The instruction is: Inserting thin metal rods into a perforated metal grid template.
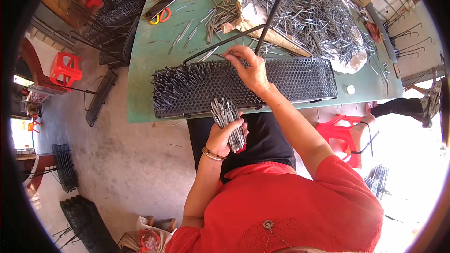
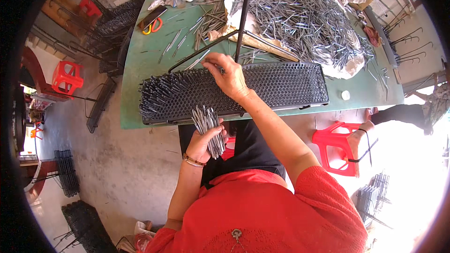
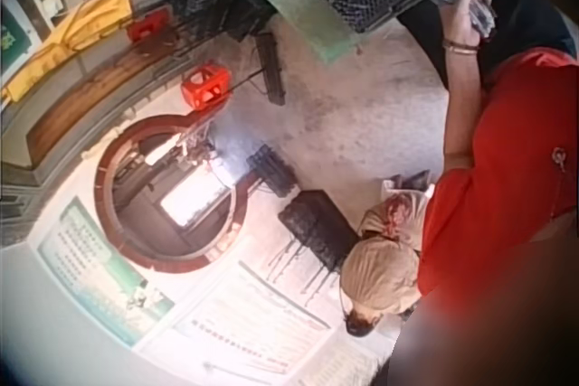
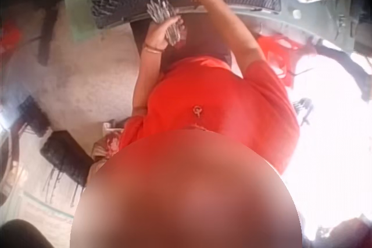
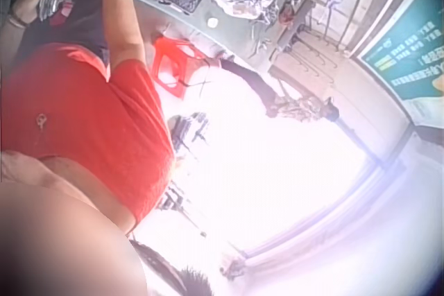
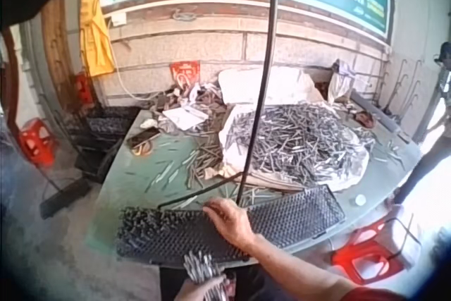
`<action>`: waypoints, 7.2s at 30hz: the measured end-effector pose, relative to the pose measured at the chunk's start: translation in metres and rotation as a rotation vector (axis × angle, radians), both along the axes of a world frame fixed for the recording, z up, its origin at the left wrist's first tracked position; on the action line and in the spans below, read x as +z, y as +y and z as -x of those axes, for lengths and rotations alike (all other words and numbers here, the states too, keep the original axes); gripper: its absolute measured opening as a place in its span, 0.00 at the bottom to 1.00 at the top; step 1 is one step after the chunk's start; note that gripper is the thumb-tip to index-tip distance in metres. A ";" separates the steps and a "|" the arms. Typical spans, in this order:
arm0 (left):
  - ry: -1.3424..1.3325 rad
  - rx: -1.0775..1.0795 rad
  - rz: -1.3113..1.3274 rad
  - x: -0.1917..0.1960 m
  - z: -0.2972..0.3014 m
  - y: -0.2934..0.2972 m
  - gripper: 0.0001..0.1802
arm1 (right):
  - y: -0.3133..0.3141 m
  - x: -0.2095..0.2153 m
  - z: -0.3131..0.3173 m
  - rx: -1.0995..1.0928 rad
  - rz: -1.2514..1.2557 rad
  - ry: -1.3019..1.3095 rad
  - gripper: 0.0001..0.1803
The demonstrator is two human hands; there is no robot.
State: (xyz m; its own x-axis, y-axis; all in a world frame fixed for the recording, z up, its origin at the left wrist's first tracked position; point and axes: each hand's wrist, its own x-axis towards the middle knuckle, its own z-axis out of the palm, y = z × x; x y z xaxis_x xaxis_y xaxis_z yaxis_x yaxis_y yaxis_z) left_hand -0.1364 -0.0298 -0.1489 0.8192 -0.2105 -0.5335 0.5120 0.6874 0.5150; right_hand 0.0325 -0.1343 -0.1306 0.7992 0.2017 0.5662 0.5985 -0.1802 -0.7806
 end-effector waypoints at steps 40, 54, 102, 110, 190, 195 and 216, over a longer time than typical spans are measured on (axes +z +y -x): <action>0.002 0.186 -0.039 -0.002 0.000 -0.007 0.13 | -0.019 0.034 0.023 0.170 -0.081 0.442 0.12; 0.041 0.107 0.031 -0.002 0.002 -0.003 0.12 | 0.004 0.019 0.000 0.008 0.082 0.008 0.09; -0.037 0.072 -0.002 -0.001 0.002 0.002 0.11 | 0.007 0.022 -0.001 0.085 0.451 -0.382 0.11; -0.049 0.110 0.019 0.002 0.002 0.006 0.12 | 0.002 0.031 0.003 0.024 0.681 -0.330 0.07; -0.002 0.097 -0.070 0.010 0.001 -0.002 0.16 | 0.015 0.012 -0.017 0.163 0.408 -0.322 0.08; 0.013 0.114 -0.068 0.011 -0.001 -0.002 0.15 | 0.020 0.027 -0.012 0.097 0.259 -0.355 0.10; -0.015 0.073 0.064 -0.016 0.005 -0.005 0.15 | -0.005 0.015 0.012 -0.106 0.451 -0.408 0.09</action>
State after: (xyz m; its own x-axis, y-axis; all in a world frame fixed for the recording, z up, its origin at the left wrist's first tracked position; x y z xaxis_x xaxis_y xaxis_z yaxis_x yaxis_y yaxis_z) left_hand -0.1411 -0.0350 -0.1648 0.8416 -0.1829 -0.5081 0.4515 0.7546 0.4762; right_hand 0.0207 -0.1391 -0.1157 0.5650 0.4239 0.7079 0.7935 -0.5142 -0.3254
